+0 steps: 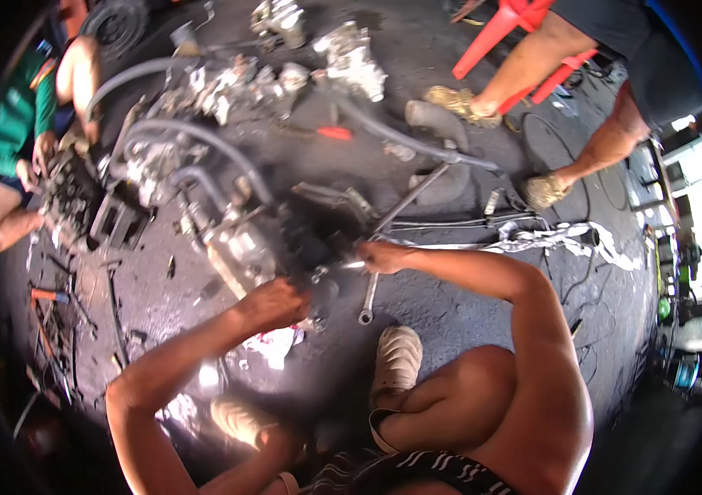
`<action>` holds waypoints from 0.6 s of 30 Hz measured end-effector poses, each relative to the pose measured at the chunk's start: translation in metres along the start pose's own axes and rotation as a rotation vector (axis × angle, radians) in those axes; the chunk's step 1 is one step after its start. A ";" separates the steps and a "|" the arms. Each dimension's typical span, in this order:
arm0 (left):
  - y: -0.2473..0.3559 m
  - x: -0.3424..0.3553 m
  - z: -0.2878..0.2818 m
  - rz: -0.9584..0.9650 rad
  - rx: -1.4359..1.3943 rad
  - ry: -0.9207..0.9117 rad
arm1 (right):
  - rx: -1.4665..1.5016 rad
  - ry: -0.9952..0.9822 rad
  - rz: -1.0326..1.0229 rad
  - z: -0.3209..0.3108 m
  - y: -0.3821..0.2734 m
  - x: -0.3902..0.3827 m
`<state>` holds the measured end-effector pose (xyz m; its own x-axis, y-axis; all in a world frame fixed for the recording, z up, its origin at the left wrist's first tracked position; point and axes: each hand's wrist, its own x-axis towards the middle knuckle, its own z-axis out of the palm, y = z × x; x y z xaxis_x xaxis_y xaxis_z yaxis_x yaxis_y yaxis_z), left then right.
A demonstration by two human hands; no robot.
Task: The person disassembles a machinery assembly on the ground by loosening bolts with a wrench and hammer, detaching the housing cover, and removing internal parts while prying with a tool.
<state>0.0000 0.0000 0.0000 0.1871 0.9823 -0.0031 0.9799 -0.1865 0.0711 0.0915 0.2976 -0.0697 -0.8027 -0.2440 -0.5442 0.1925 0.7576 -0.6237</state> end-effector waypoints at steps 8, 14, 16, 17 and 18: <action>-0.014 0.027 0.002 0.173 0.102 -0.002 | 0.074 0.149 -0.062 -0.002 0.032 -0.021; -0.020 0.008 -0.025 0.093 -0.341 0.108 | -0.014 0.181 -0.172 0.006 0.035 -0.010; -0.023 0.008 -0.029 0.190 -0.313 0.136 | 0.005 0.109 -0.034 0.001 0.030 -0.009; -0.019 0.020 -0.029 0.062 -0.283 -0.097 | -0.023 0.127 -0.096 0.000 0.033 -0.012; -0.017 0.029 -0.028 -0.068 -0.238 -0.332 | -0.022 0.135 -0.096 -0.002 0.035 -0.014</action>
<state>-0.0129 0.0316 0.0272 0.1727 0.9266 -0.3341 0.9548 -0.0741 0.2880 0.1085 0.3290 -0.0822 -0.8854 -0.2334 -0.4019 0.1006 0.7480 -0.6560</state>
